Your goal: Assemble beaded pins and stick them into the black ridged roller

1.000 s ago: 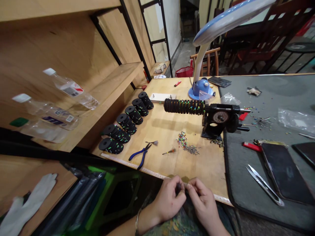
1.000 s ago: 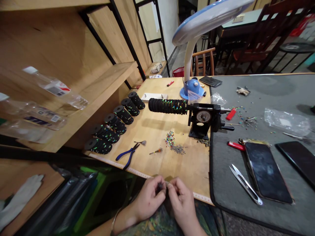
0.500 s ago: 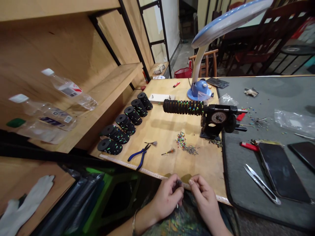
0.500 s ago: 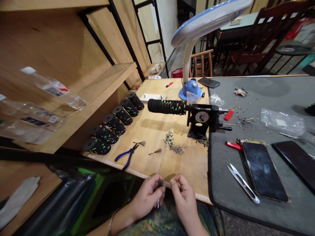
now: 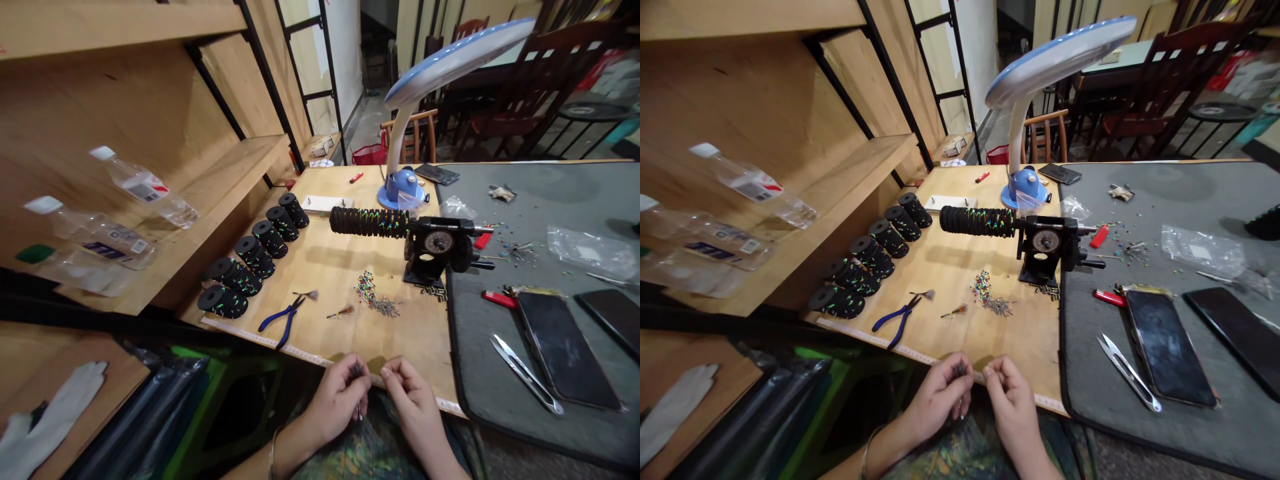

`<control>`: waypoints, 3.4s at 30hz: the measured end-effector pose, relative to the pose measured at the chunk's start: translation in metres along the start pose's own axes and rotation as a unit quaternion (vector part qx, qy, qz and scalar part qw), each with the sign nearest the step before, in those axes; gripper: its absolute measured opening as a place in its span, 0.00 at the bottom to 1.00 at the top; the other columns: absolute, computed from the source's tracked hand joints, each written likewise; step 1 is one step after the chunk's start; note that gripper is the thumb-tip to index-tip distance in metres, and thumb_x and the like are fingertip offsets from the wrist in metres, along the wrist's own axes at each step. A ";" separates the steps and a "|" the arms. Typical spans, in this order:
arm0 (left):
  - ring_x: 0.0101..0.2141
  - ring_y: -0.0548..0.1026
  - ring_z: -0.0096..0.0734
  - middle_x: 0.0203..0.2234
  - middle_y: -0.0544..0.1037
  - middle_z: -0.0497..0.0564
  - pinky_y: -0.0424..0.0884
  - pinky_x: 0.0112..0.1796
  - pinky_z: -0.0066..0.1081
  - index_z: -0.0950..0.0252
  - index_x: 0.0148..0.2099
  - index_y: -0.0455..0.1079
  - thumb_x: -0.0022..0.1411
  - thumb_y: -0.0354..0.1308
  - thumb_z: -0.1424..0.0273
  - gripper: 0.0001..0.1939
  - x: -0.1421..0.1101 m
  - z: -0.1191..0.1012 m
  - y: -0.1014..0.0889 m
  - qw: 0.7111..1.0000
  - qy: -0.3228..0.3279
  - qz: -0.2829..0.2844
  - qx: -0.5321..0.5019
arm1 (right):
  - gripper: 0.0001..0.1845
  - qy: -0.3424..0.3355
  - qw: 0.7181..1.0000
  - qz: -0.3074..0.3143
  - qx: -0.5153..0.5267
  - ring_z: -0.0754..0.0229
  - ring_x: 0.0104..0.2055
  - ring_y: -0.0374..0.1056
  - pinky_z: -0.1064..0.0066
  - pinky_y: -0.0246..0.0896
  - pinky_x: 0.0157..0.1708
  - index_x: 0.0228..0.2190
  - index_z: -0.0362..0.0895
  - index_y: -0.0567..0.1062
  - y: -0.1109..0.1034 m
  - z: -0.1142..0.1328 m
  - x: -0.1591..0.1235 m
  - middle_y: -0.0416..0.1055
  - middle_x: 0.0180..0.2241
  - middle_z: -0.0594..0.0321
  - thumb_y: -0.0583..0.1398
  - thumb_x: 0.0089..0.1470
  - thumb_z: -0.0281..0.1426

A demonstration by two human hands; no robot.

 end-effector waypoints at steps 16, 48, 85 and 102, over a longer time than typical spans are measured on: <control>0.13 0.60 0.19 0.14 0.64 0.39 0.55 0.16 0.21 0.63 0.33 0.58 0.61 0.51 0.48 0.22 -0.001 0.002 0.001 0.999 0.038 -0.024 0.016 | 0.23 0.010 0.999 0.029 0.020 0.62 0.25 0.58 0.72 0.56 0.26 0.24 0.44 0.69 -0.001 -0.005 -0.001 0.61 0.22 0.68 0.58 0.52 0.52; 0.15 0.63 0.19 0.16 0.64 0.39 0.57 0.18 0.21 0.62 0.33 0.57 0.59 0.53 0.47 0.23 0.005 0.002 0.000 0.994 0.065 -0.069 -0.056 | 0.21 0.029 0.999 0.024 -0.030 0.62 0.24 0.57 0.72 0.52 0.25 0.24 0.43 0.72 -0.005 -0.012 -0.001 0.61 0.20 0.68 0.60 0.50 0.49; 0.19 0.68 0.22 0.21 0.68 0.42 0.62 0.21 0.23 0.63 0.34 0.60 0.56 0.61 0.51 0.21 0.001 -0.002 0.005 0.996 0.044 -0.039 -0.072 | 0.23 0.080 0.986 0.075 0.124 0.63 0.20 0.62 0.71 0.60 0.24 0.24 0.45 0.69 0.012 0.002 0.001 0.64 0.16 0.71 0.63 0.47 0.52; 0.16 0.65 0.21 0.16 0.67 0.41 0.57 0.20 0.24 0.64 0.31 0.60 0.56 0.60 0.54 0.19 0.001 0.005 -0.001 0.995 -0.012 -0.033 -0.090 | 0.22 0.078 0.993 0.093 0.011 0.58 0.26 0.68 0.71 0.61 0.29 0.22 0.44 0.73 -0.001 -0.003 -0.002 0.72 0.20 0.64 0.62 0.48 0.51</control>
Point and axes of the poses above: each hand's wrist, its own x-axis towards the middle knuckle, its own y-axis out of the palm, z = x × y, the point moved 1 cm from there along x, towards the middle knuckle
